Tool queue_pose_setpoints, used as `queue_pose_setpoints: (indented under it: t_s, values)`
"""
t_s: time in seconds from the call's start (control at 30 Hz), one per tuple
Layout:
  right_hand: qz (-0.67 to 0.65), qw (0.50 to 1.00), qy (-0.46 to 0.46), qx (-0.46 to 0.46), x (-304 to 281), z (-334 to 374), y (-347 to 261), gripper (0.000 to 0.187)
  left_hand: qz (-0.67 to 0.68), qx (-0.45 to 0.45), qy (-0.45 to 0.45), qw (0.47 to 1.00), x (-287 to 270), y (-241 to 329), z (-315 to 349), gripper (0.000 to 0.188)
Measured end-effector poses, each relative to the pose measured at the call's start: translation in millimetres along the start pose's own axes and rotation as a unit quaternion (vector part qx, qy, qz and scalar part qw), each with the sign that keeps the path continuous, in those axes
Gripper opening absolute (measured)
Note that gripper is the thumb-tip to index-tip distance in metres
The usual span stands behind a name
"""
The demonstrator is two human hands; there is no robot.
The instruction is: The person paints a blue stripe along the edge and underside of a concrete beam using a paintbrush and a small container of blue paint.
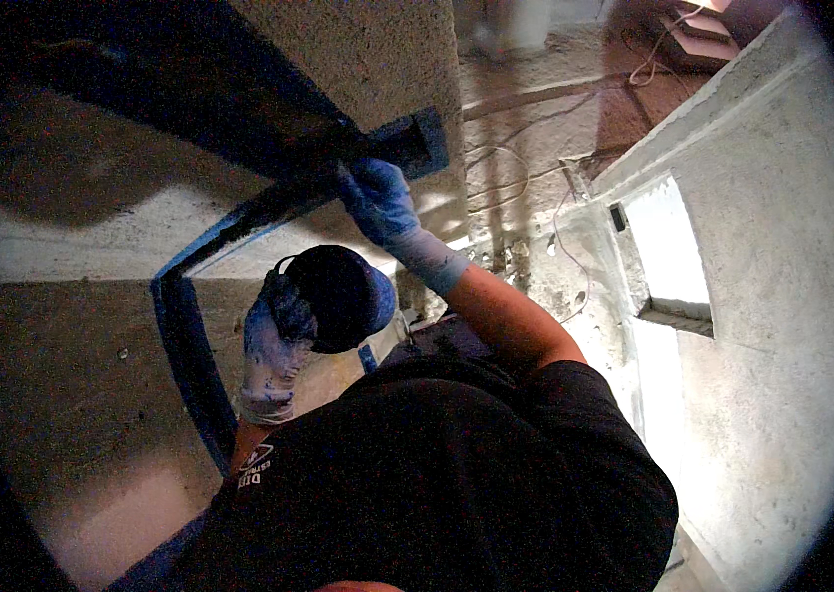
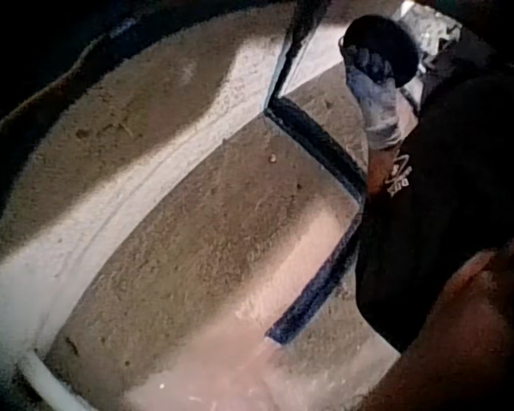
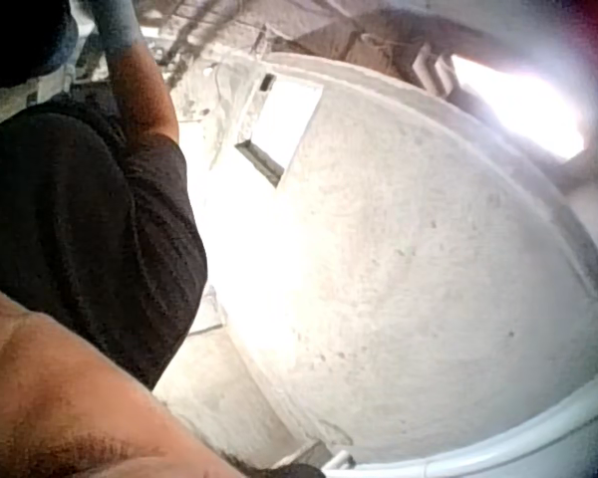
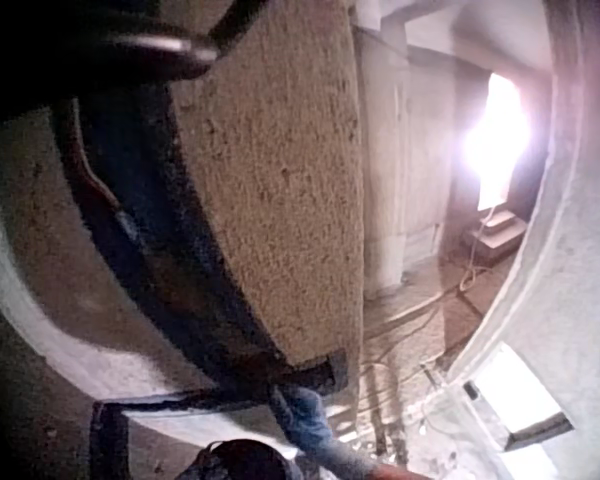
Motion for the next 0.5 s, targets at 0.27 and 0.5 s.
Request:
queue_pose_setpoints:
  t_s: [0.27, 0.5]
  values:
    - [-0.010, 0.987, -0.044, -0.154, 2, 13, -49, 0.021, 0.070, -0.017, -0.047, 0.996, -5, 0, 2, 0.024]
    - [0.004, 0.987, -0.078, -0.141, 2, 13, -68, 0.021, -0.038, 0.121, -0.004, 0.992, -12, -10, -1, 0.027]
Point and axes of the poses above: each hand's wrist, its own z-axis away from the middle knuckle, its own x-axis out of the palm, y = z × x, the point moved 3 cm from there along -z, towards the middle knuckle, and after that the axes turned 11 degrees about -x, right-handed, at the moved point
